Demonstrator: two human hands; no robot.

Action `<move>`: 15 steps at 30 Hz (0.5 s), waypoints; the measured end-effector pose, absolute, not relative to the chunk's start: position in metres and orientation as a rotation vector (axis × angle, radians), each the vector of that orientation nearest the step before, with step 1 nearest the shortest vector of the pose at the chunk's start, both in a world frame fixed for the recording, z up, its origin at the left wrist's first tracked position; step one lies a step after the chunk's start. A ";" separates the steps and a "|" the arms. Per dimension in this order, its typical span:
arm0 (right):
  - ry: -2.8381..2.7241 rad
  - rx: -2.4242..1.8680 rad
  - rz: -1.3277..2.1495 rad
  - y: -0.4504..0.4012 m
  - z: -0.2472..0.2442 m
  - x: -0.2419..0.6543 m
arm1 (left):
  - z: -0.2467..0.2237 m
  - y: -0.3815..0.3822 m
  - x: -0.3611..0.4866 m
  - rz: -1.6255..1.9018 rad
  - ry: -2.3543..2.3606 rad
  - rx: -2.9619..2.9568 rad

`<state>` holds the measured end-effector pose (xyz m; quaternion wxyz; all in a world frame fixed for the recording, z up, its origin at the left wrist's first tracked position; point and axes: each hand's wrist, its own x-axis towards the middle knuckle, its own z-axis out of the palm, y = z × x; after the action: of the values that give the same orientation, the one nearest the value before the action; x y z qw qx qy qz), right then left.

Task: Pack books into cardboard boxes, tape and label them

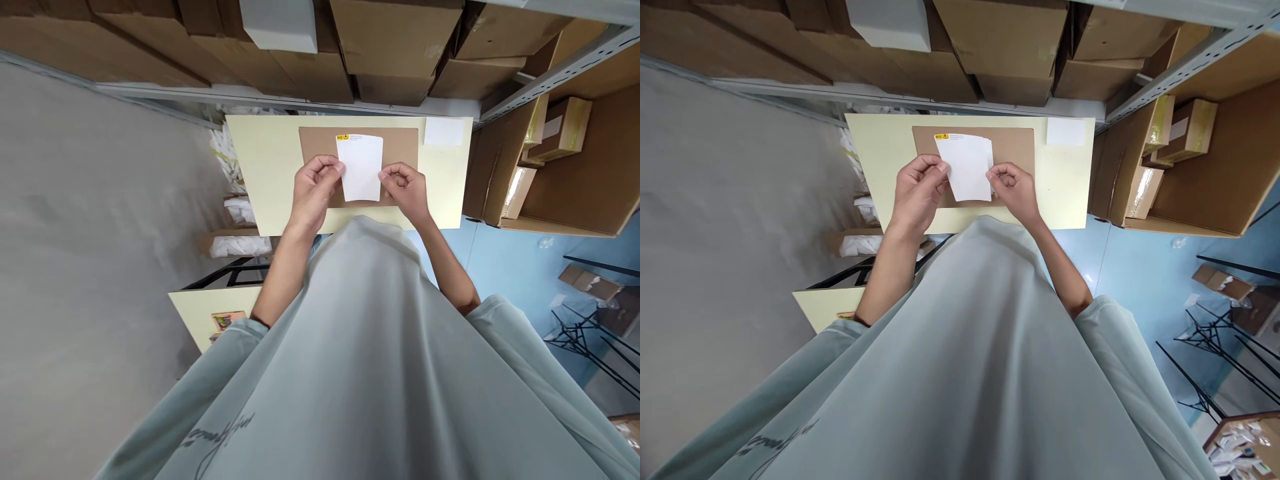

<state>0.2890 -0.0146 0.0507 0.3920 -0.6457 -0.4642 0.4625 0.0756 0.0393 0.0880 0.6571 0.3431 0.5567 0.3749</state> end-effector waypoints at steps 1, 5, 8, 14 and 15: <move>-1.193 -1.635 1.156 -0.013 0.051 0.289 | 0.085 0.041 0.076 0.857 1.269 0.800; -1.266 -1.580 1.101 -0.005 0.052 0.291 | 0.074 0.050 0.074 0.904 1.272 0.897; -1.305 -1.540 1.053 -0.001 0.054 0.294 | 0.071 0.056 0.070 0.931 1.239 0.939; -1.329 -1.530 0.967 0.004 0.052 0.299 | 0.068 0.065 0.064 0.954 1.134 1.095; -1.335 -1.535 0.961 0.004 0.050 0.299 | 0.066 0.065 0.063 0.952 1.117 1.113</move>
<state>0.2990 0.0044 0.0501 0.4314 -0.6154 -0.5354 0.3854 0.0632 0.0655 0.0657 0.6052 0.4810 0.4828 0.4114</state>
